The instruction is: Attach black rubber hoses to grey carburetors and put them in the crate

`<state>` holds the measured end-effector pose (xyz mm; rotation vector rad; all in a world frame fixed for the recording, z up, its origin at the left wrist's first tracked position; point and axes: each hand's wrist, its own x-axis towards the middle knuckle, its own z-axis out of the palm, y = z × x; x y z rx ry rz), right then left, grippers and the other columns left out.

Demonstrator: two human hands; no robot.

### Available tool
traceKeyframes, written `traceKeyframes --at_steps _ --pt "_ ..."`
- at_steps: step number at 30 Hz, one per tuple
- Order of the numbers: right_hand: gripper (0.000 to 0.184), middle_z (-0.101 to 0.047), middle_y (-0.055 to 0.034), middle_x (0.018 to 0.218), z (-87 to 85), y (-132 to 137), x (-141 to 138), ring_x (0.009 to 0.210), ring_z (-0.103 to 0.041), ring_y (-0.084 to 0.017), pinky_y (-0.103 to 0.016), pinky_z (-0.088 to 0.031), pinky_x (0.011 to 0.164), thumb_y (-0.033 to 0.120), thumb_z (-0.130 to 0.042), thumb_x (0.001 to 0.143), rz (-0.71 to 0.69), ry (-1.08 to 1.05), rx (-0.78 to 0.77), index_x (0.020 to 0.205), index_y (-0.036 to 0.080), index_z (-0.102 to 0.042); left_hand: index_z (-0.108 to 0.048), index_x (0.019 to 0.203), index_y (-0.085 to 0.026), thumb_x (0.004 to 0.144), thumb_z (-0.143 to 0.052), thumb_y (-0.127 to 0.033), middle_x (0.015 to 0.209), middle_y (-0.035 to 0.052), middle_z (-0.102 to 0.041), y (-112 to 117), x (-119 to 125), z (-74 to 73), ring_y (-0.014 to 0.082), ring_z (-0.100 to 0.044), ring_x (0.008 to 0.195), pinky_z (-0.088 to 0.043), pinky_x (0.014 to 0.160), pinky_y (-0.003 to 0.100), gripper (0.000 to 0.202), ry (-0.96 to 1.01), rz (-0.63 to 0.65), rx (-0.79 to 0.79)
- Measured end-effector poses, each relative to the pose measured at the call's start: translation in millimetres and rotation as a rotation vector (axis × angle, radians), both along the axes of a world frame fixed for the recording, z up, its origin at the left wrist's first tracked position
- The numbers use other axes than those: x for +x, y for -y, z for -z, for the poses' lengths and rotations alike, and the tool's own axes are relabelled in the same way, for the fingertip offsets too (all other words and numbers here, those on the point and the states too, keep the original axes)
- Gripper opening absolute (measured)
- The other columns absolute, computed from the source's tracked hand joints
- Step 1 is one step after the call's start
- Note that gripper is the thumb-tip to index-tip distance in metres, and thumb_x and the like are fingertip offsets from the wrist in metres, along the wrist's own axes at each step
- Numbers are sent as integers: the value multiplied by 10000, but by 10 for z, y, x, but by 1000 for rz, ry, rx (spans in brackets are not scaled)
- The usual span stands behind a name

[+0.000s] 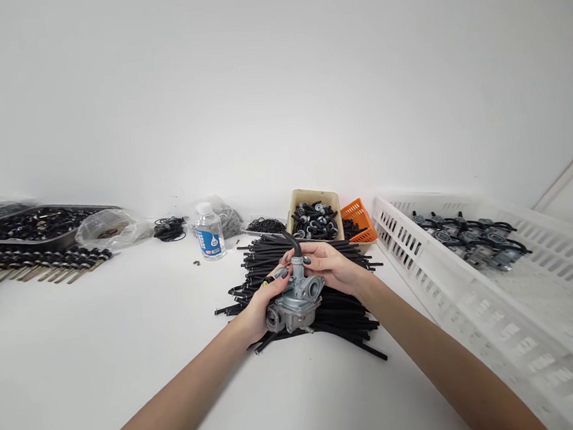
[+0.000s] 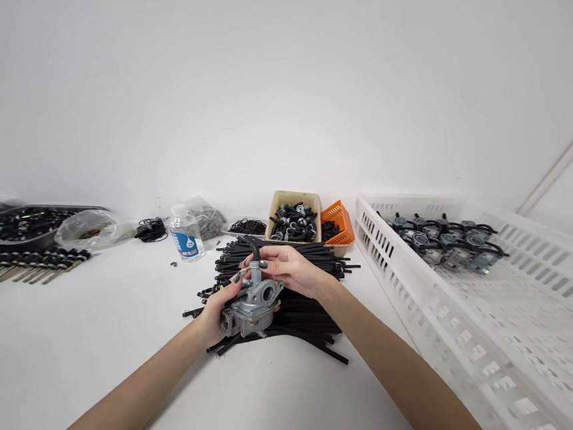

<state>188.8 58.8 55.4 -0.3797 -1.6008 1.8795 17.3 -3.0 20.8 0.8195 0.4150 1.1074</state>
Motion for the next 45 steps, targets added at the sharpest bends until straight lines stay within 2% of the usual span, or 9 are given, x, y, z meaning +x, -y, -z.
traceKeyframes --at_steps 9,13,17,24,28,31,36,40,45 --pt "358 -712 -45 1002 7 47 -102 908 -684 -159 -270 -541 820 296 -854 692 132 17 -7 989 181 -691 -608 1292 -168 734 -799 -326 1063 101 -753 -23 16 42 300 -704 984 -509 914 378 610 -50 -50 16" --pt "326 -734 -66 959 13 26 -79 880 -690 -161 -261 -530 797 351 -826 728 81 57 11 967 158 -714 -590 1317 -185 737 -790 -308 1063 84 -755 -17 21 32 293 -698 1015 -512 916 356 625 -43 -47 27" --pt "325 -733 -92 999 32 -14 -35 922 -688 -184 -262 -530 788 455 -766 776 25 -24 -49 882 155 -698 -578 1329 -179 717 -801 -346 1103 95 -747 8 18 -12 310 -689 1048 -523 913 375 673 -50 -17 -6" --pt "276 -718 -78 1073 48 -31 0 912 -689 -153 -237 -522 796 291 -813 740 19 -42 -91 910 174 -629 -559 1354 -171 719 -795 -381 1082 115 -750 12 2 -15 315 -703 1003 -518 919 413 710 -49 4 -30" --pt "328 -710 -49 1065 22 6 -34 932 -683 -149 -224 -523 791 308 -809 751 18 -31 -28 1025 183 -677 -615 1278 -163 676 -826 -443 1009 104 -763 -1 6 6 289 -725 870 -528 887 409 697 -84 -10 -21" --pt "347 -722 -40 1025 2 49 -80 919 -684 -145 -229 -526 797 306 -815 742 62 6 -4 1051 186 -713 -639 1231 -151 659 -832 -463 987 105 -761 -20 17 33 287 -720 864 -535 856 392 679 -111 -27 1" --pt "271 -744 -58 959 21 55 -100 866 -690 -152 -252 -526 789 316 -794 765 85 38 -2 986 174 -727 -638 1233 -169 671 -829 -413 1012 90 -756 -32 22 53 284 -706 949 -521 870 352 642 -111 -90 31" --pt "267 -734 -81 986 35 12 -66 866 -686 -163 -242 -523 745 392 -729 819 18 -38 -90 955 163 -708 -629 1235 -160 645 -835 -462 992 100 -761 -7 12 12 310 -711 930 -540 845 394 694 -104 -48 -28" --pt "225 -721 -54 1043 51 -9 -39 865 -691 -152 -224 -522 741 284 -809 735 8 -119 -142 839 190 -634 -656 1162 -145 613 -848 -476 935 101 -767 2 1 2 311 -723 871 -545 849 415 669 -102 -46 -47"
